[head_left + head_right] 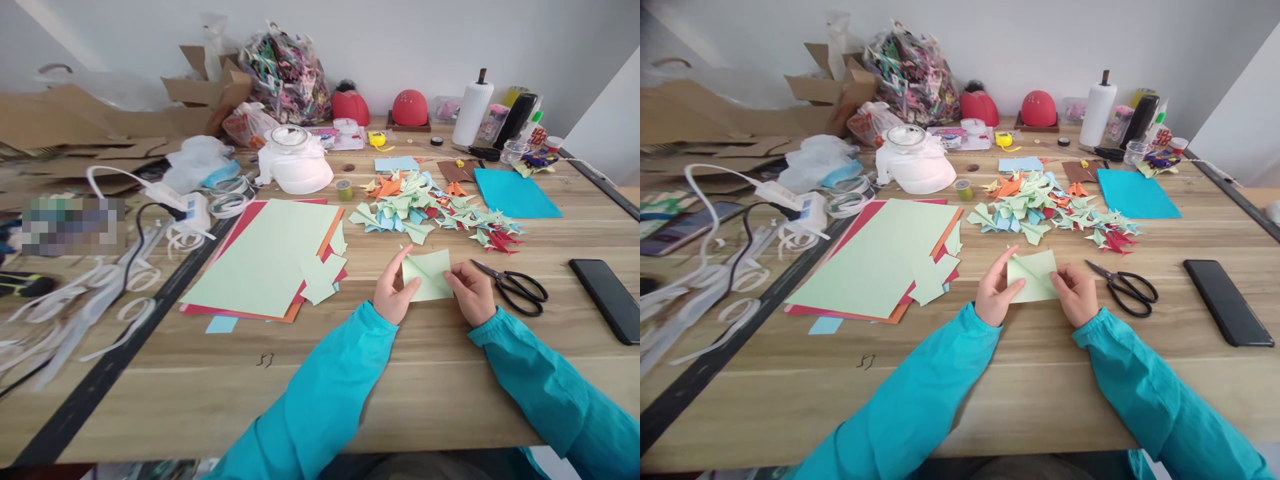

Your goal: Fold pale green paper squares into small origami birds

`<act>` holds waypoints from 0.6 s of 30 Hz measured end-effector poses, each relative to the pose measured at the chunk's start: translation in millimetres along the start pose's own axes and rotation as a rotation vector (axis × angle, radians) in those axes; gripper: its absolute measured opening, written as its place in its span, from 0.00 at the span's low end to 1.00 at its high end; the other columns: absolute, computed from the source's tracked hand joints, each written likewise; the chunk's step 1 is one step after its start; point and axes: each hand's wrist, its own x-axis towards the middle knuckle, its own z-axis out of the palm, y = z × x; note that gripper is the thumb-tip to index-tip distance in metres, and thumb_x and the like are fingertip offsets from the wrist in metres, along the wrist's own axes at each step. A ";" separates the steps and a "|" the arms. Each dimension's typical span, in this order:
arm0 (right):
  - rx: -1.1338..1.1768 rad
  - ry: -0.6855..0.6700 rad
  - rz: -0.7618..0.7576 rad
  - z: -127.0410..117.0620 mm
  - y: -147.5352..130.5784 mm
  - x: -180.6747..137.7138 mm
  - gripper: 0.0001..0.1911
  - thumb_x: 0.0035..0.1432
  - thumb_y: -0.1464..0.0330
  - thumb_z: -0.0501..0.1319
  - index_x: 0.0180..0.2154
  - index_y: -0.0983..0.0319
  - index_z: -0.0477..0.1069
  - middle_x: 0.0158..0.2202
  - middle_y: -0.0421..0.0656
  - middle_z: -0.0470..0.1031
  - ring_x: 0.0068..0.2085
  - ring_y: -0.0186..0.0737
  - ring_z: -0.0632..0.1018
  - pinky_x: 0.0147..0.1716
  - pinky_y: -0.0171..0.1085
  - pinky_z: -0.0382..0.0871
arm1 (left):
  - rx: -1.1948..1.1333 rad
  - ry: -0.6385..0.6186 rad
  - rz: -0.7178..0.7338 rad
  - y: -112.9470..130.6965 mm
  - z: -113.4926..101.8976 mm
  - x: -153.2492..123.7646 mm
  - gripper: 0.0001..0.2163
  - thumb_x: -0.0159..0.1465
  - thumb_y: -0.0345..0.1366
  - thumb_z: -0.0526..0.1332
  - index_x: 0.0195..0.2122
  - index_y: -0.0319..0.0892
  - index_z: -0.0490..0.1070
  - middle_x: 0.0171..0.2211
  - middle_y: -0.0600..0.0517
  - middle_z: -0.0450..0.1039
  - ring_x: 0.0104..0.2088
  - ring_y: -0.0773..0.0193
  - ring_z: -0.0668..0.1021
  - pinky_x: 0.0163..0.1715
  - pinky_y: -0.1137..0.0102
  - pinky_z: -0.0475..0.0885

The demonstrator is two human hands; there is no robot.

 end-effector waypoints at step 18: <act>0.041 -0.006 -0.178 -2.1 -0.6 1.4 0.19 0.59 0.66 0.52 0.53 0.57 0.57 0.38 0.44 0.72 0.31 0.34 0.73 0.26 0.34 0.69 | 0.089 0.075 -0.105 0.2 -10.8 9.5 0.14 0.52 0.31 0.61 0.40 0.42 0.75 0.44 0.51 0.75 0.50 0.58 0.72 0.54 0.64 0.62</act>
